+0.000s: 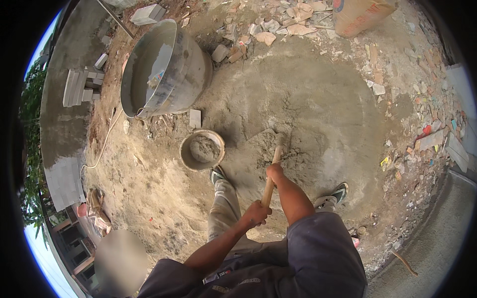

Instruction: The person scoops wet cement from a bucket with a trowel and applies it to a curved exterior wall, smoothing the surface. The person then walks to a pile of dry mix, scoops it into the bucket, and moves inside a building under construction.

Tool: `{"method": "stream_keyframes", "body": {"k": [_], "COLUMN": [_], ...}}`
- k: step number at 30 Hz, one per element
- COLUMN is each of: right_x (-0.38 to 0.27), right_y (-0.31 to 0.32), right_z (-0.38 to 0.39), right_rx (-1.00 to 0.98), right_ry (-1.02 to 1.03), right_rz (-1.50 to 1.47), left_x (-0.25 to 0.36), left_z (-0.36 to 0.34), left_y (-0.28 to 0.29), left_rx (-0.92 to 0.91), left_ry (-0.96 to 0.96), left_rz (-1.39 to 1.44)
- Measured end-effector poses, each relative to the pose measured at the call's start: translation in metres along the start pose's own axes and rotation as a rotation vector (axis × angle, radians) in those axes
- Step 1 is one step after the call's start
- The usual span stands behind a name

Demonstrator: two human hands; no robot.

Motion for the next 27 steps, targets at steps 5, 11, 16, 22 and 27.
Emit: {"method": "stream_keyframes", "body": {"k": [5, 11, 16, 22, 27], "right_x": [0.0, -0.013, -0.038, -0.12, -0.161], "right_y": [0.011, 0.026, -0.018, -0.178, -0.281], "right_z": [0.054, 0.111, 0.122, 0.175, 0.2], "right_rx": [-0.108, -0.186, -0.189, -0.457, -0.646], "right_ry": [-0.039, -0.03, 0.021, 0.044, 0.018], "right_rz": [-0.616, -1.248, -1.423, -1.451, -1.364], "left_x": [0.05, 0.098, 0.08, -0.006, -0.07], "left_z": [0.021, 0.094, 0.161, 0.188, 0.202], "left_y": [0.043, 0.106, 0.208, 0.394, 0.488], "left_rx": [-0.117, -0.208, -0.264, 0.331, 0.783], "left_ry": [0.065, 0.083, -0.045, 0.039, -0.063], "left_rz": [-0.257, -0.502, -0.538, -0.825, -0.928]}}
Point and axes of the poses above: each hand's wrist, its own z-axis away from the middle knuckle, its own y-axis out of the back of the hand, x = y × z, the point moved 5 cm from there along -z, towards the middle knuckle, and after that the axes turned 7 degrees about z, right-handed, at the moved point
